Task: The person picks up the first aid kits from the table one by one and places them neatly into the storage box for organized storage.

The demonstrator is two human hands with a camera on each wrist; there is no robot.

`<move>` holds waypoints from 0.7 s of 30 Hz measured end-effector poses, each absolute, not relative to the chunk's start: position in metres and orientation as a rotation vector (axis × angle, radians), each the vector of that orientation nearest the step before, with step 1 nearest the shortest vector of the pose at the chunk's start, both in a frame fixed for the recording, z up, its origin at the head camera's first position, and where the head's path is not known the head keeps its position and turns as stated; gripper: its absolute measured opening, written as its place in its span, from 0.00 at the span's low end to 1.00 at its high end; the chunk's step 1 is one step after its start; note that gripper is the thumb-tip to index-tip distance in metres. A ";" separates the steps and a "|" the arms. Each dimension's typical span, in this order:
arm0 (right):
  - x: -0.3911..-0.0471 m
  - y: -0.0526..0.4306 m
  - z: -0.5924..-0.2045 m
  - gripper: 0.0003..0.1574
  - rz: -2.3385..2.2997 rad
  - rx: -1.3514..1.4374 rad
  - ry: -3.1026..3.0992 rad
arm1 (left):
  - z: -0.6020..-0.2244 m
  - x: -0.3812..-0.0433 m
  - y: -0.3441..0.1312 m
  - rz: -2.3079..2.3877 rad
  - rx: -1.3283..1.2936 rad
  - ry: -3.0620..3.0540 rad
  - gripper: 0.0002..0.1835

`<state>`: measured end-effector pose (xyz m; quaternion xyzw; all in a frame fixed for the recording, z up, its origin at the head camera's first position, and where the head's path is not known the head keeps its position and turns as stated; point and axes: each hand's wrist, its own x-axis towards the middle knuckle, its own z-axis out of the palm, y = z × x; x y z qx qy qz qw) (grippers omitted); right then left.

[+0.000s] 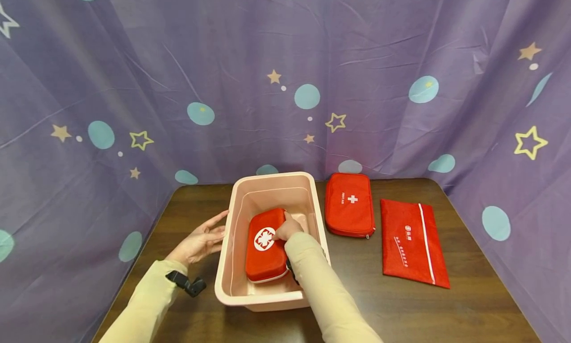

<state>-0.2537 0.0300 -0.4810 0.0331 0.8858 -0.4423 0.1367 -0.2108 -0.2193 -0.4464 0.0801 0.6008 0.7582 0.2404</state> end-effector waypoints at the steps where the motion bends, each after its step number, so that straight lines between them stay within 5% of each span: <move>1: -0.254 0.030 -0.481 0.59 -1.272 0.095 2.570 | -0.446 -0.211 -0.219 2.072 0.221 1.651 0.39; 21: -0.250 0.031 -0.480 0.54 -1.165 0.060 2.595 | -0.447 -0.211 -0.219 2.072 0.220 1.645 0.40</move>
